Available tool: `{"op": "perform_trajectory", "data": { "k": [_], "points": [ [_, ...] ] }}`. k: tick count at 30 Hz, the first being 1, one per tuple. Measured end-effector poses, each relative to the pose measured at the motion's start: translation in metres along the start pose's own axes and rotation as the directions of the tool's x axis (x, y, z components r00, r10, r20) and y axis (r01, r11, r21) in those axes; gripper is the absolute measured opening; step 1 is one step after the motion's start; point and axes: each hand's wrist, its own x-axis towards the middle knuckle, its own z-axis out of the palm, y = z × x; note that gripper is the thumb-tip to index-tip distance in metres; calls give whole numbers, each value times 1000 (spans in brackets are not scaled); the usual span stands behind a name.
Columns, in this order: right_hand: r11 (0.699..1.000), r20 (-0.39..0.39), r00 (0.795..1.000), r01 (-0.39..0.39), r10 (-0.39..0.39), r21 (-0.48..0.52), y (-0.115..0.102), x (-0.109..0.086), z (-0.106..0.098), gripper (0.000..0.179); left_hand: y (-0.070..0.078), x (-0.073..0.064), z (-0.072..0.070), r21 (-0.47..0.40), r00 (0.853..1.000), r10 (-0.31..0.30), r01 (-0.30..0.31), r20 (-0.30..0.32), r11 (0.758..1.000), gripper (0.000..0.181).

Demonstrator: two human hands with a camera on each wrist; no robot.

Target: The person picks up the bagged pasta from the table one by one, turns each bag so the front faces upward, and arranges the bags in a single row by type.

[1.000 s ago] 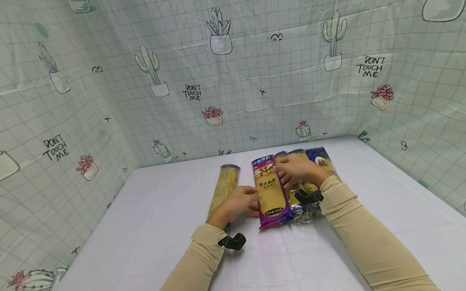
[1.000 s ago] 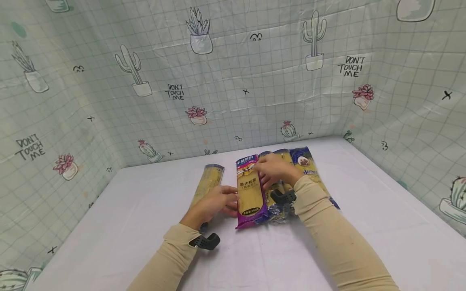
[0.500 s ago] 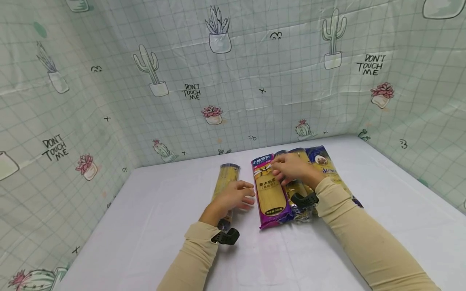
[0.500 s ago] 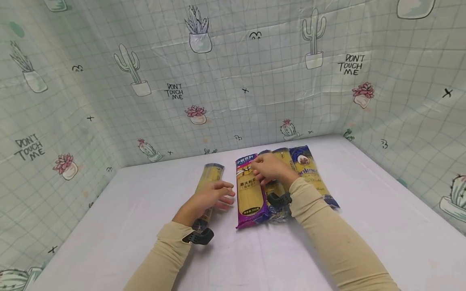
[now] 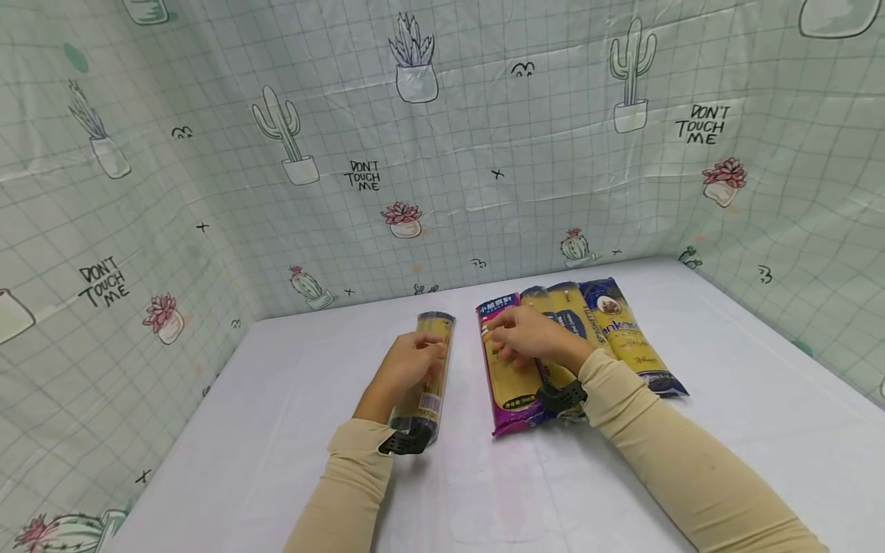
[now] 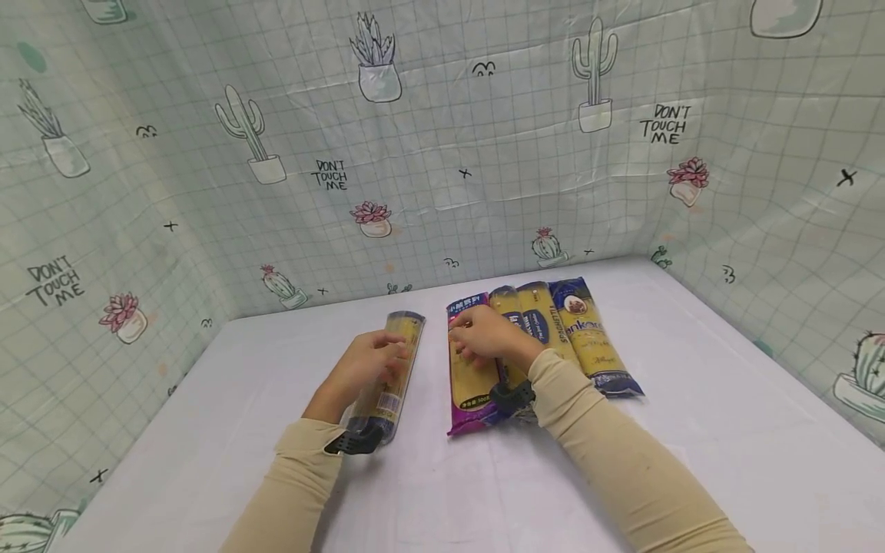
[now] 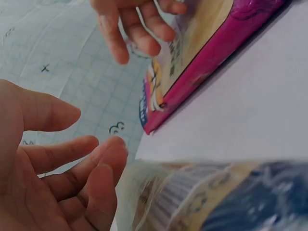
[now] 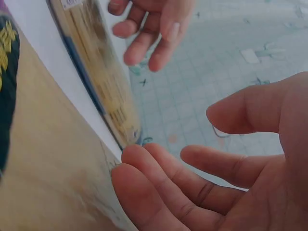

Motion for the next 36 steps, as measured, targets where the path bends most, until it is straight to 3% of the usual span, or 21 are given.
{"op": "perform_trajectory", "data": {
  "k": [7, 11, 20, 28, 36],
  "points": [
    [1000, -9, 1000, 17, -16, 18, -9, -4, 12, 32, -8, 2, -12, 32, 999, -7, 9, -47, 999, 35],
    [999, 27, 999, 23, -24, 42, -11, -5, 20, 32, -14, 3, -18, 52, 997, -31, 34, -75, 998, 33],
    [998, 57, 997, 54, -53, -16, -11, -3, 32, 33, -21, 8, -26, 78, 986, -93, 105, -137, 991, 32],
    [997, 68, 997, 32, -27, -72, -9, -1, 43, 34, -24, 8, -27, 76, 973, -191, 202, -130, 976, 34],
    [996, 80, 997, 19, -12, -88, -11, -2, 52, 40, -26, 9, -28, 115, 971, -204, 218, -123, 969, 38]
  ]
}}
